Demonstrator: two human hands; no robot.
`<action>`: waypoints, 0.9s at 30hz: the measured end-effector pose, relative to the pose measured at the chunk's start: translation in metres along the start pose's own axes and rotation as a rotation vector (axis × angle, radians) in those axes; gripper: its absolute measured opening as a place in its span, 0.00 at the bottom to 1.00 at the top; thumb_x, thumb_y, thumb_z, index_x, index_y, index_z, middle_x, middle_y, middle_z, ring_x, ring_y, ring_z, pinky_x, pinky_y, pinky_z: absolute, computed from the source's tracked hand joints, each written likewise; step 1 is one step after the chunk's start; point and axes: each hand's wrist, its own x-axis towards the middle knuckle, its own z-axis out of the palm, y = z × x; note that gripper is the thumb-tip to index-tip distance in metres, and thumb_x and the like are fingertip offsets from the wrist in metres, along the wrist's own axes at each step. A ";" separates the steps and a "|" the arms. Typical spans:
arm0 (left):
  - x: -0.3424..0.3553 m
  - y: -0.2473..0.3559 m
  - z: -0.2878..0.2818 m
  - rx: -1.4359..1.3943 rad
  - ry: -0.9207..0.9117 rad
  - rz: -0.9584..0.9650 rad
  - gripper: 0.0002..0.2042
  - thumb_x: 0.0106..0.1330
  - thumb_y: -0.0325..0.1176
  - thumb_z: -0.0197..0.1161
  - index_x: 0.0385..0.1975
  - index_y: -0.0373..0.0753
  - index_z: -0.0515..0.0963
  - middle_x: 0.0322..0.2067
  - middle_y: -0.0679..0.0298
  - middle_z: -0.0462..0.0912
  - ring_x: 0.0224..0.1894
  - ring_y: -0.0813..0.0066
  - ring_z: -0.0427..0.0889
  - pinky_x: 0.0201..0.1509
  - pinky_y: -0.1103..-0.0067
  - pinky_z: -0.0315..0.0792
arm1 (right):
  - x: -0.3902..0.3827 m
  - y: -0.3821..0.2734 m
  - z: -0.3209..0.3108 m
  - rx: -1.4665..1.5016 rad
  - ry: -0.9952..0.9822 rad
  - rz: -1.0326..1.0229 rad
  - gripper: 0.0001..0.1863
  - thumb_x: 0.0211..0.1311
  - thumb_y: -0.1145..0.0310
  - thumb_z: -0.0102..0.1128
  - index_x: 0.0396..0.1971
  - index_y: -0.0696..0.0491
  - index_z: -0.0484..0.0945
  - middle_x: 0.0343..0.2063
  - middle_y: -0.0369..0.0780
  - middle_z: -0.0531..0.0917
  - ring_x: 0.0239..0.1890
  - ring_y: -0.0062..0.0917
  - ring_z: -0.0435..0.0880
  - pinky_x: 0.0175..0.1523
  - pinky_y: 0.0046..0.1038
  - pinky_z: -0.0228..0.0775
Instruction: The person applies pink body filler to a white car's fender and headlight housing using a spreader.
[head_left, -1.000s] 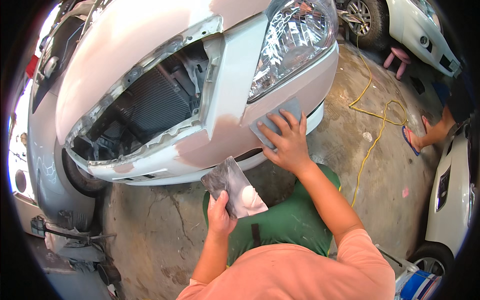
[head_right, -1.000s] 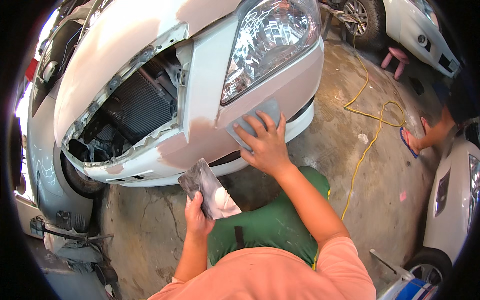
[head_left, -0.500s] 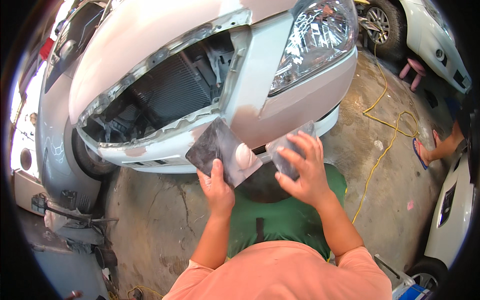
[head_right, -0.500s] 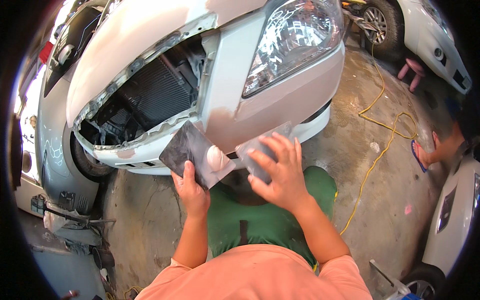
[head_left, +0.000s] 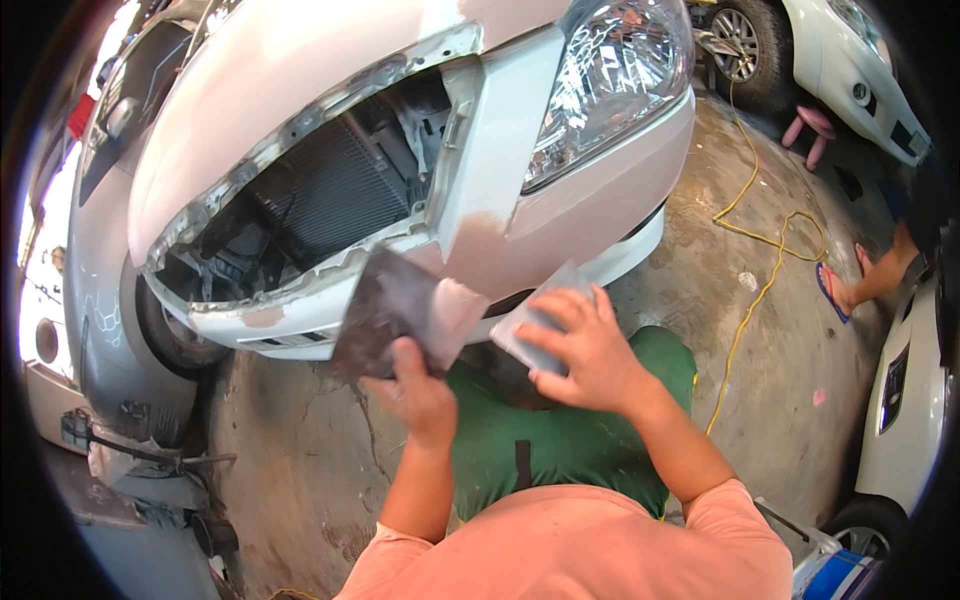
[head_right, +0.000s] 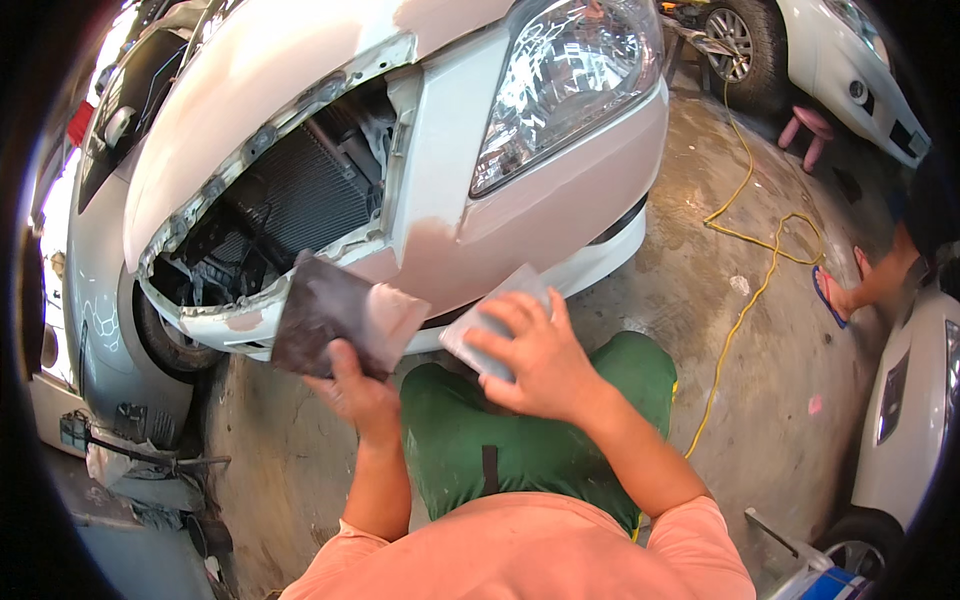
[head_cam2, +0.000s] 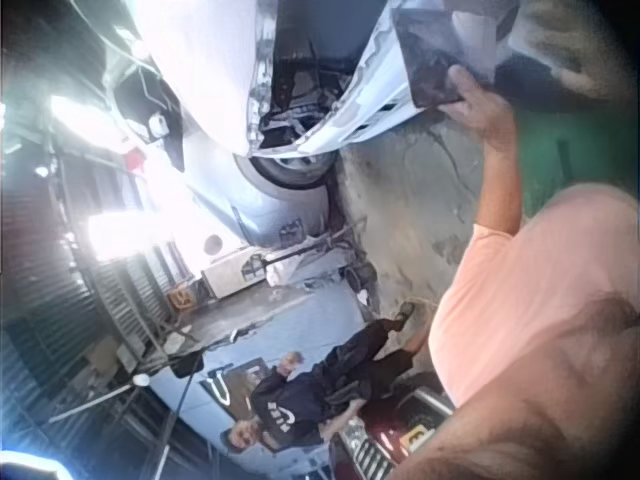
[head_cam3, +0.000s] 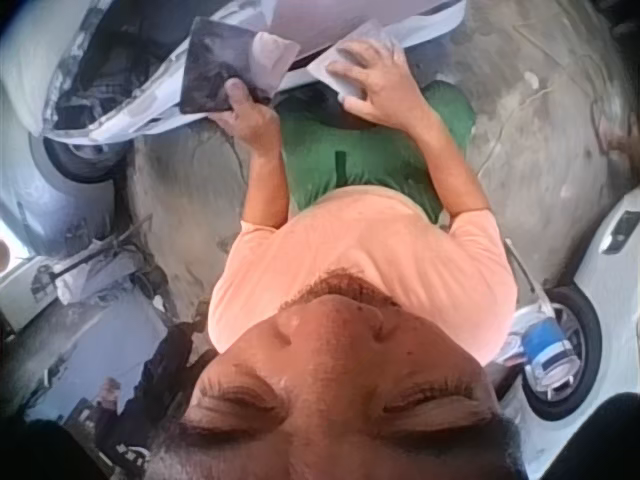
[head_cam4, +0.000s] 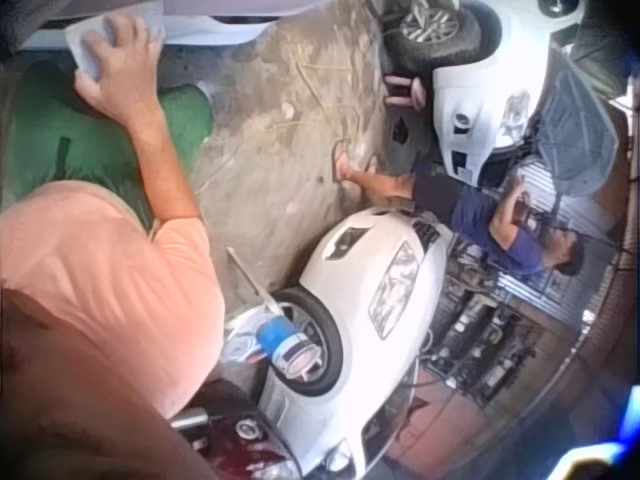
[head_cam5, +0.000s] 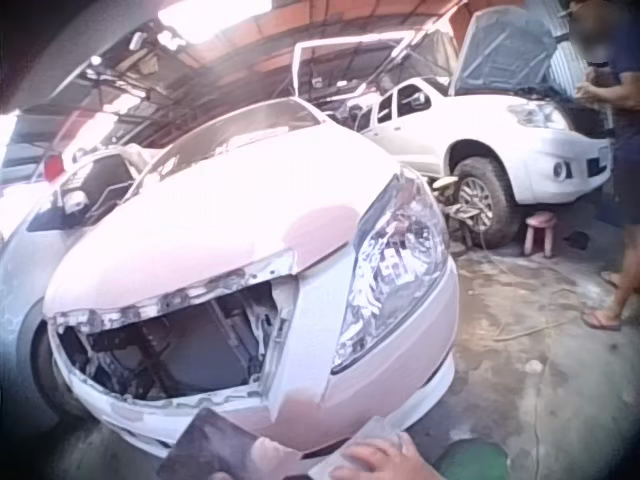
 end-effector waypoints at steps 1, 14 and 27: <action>0.004 0.002 -0.007 0.000 0.000 0.020 0.22 0.74 0.32 0.59 0.63 0.31 0.63 0.59 0.56 0.72 0.58 0.68 0.74 0.61 0.69 0.71 | 0.003 0.013 0.001 0.025 0.086 0.031 0.28 0.48 0.58 0.70 0.53 0.42 0.79 0.60 0.39 0.71 0.66 0.40 0.65 0.68 0.66 0.46; -0.039 -0.013 -0.043 0.087 -0.124 -0.159 0.17 0.77 0.30 0.54 0.61 0.34 0.66 0.57 0.60 0.74 0.58 0.71 0.75 0.66 0.71 0.67 | 0.059 0.054 0.006 -0.266 0.412 0.089 0.28 0.49 0.59 0.67 0.56 0.40 0.81 0.59 0.37 0.71 0.66 0.40 0.63 0.67 0.67 0.46; -0.044 -0.014 -0.049 0.173 -0.147 -0.204 0.16 0.78 0.31 0.53 0.60 0.34 0.66 0.56 0.60 0.75 0.56 0.71 0.75 0.65 0.72 0.67 | 0.068 0.049 0.022 -0.284 0.527 0.207 0.29 0.49 0.60 0.65 0.56 0.43 0.81 0.59 0.40 0.72 0.64 0.42 0.65 0.67 0.65 0.47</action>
